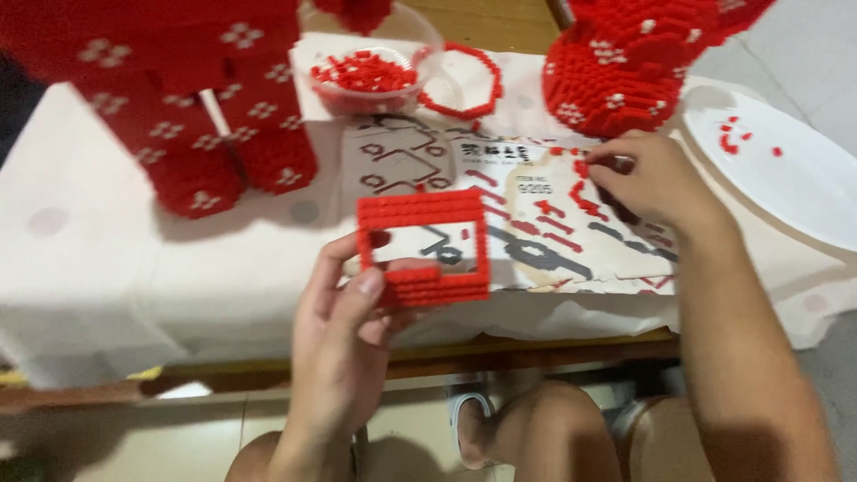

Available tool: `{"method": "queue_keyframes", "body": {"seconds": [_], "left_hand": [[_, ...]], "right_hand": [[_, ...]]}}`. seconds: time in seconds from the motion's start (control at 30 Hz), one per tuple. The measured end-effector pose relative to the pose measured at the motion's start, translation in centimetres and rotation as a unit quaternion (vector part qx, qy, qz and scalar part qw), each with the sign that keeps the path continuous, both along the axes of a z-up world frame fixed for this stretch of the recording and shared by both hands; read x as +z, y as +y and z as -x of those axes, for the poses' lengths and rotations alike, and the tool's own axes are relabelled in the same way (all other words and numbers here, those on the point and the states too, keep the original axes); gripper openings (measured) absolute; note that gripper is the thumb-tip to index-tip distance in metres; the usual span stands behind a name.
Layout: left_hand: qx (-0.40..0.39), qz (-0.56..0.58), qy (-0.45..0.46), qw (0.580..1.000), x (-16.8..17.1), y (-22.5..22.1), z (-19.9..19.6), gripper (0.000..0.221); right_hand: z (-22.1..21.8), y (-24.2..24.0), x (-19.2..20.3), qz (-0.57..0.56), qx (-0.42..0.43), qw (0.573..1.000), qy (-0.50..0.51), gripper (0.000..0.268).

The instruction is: The person assembles red plastic blocks by hand into a rectangular structure while referring to a printed instruction manual on the table.

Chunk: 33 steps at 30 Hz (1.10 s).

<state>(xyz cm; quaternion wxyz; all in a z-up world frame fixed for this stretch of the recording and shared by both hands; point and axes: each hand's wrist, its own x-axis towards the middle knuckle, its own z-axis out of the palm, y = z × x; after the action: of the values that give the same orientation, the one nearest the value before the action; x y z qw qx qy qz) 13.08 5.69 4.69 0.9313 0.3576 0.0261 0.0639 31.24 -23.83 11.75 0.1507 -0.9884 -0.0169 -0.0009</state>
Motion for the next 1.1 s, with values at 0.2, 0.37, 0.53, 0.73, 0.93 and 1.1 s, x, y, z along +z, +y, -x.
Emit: {"method": "queue_keyframes", "body": {"seconds": [0.2, 0.37, 0.53, 0.73, 0.93, 1.1], "left_hand": [[-0.030, 0.006, -0.043, 0.999, 0.3, -0.1, 0.9, 0.040], [-0.037, 0.012, -0.057, 0.998, 0.4, -0.2, 1.2, 0.044], [-0.027, -0.014, -0.033, 0.999, 0.6, -0.1, 1.3, 0.047], [-0.017, -0.030, -0.048, 0.998, 0.4, -0.2, 1.2, 0.046], [-0.025, -0.023, -0.054, 0.998, 0.1, -0.6, 1.1, 0.047], [-0.016, -0.026, -0.083, 0.996, 0.1, -0.6, 1.1, 0.045]], "right_hand": [[0.9, 0.3, 0.1, 0.060, 0.022, 0.998, -0.011, 0.028], [0.6, 0.2, -0.2, 0.144, 0.032, 0.989, -0.026, 0.023], [0.0, -1.5, -1.7, 0.150, 0.104, 0.981, -0.068, 0.018], [1.1, -2.0, -2.2, 0.097, 0.122, 0.985, -0.071, 0.013], [2.0, -2.4, -2.2, 0.083, 0.139, 0.984, -0.078, 0.010], [2.9, -2.2, -1.6, 0.053, 0.138, 0.987, -0.065, 0.007]]}}
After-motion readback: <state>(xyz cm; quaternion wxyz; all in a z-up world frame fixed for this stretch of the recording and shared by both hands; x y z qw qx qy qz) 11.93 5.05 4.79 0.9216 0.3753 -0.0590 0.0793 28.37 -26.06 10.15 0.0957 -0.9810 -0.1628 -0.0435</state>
